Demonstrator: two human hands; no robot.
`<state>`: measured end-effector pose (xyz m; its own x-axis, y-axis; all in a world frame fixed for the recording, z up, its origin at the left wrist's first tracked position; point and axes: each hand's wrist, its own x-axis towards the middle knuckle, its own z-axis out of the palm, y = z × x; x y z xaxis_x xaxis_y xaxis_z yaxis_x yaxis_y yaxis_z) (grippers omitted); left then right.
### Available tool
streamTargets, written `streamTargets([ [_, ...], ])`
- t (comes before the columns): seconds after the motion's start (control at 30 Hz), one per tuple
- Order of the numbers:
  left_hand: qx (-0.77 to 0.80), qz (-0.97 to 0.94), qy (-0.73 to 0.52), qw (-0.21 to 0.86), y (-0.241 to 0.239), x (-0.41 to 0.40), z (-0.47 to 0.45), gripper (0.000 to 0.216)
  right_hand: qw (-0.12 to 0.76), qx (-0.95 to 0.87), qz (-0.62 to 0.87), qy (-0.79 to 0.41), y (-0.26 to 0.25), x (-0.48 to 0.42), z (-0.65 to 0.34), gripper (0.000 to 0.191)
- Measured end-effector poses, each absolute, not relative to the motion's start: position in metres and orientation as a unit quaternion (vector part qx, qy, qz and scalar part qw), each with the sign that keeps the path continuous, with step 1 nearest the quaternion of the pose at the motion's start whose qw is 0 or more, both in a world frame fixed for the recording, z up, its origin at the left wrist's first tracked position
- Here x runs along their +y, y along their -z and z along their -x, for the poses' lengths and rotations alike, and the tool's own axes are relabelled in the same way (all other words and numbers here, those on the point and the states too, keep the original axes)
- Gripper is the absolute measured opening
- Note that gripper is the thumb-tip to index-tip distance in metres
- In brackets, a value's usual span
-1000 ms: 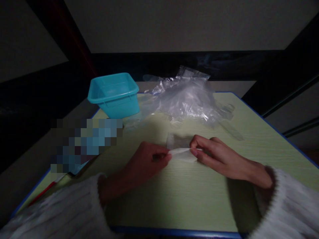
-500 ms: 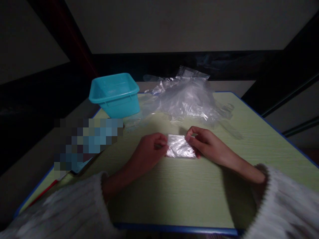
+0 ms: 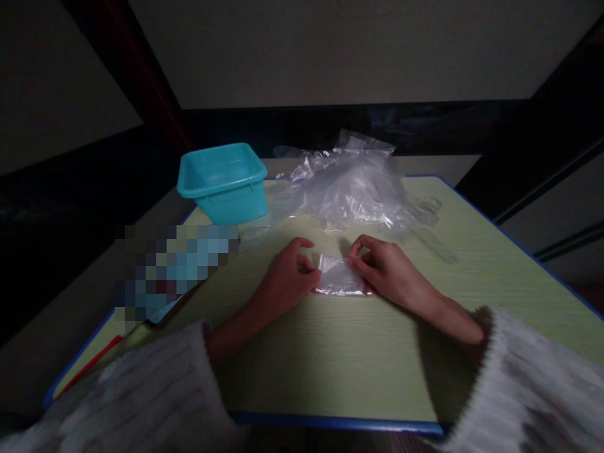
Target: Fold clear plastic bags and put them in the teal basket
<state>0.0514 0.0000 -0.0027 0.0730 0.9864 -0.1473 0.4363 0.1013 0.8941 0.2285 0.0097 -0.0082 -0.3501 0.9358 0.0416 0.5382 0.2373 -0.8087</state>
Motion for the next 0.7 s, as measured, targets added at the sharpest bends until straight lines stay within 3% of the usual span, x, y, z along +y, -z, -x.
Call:
streamTargets([
  [0.2,0.592,-0.591,-0.330,0.437,0.003,-0.001,-0.052,0.039,0.302,-0.786,0.518,-0.153,0.000,0.008,-0.234,0.005],
  [0.3,0.595,-0.583,-0.334,0.440,0.003,-0.002,-0.052,0.040,0.318,-0.823,0.464,-0.077,-0.008,-0.001,-0.236,0.015],
  [0.43,0.598,-0.577,-0.335,0.444,0.004,0.000,-0.052,0.043,0.209,-0.909,0.357,-0.043,-0.009,-0.018,-0.229,0.037],
  [0.57,0.588,-0.583,-0.331,0.453,0.005,0.002,-0.051,0.045,0.121,-0.937,0.326,-0.030,0.007,-0.028,-0.222,0.074],
  [0.7,0.591,-0.583,-0.323,0.455,0.004,0.002,-0.051,0.044,0.085,-0.937,0.334,-0.059,0.020,-0.029,-0.222,0.088],
])
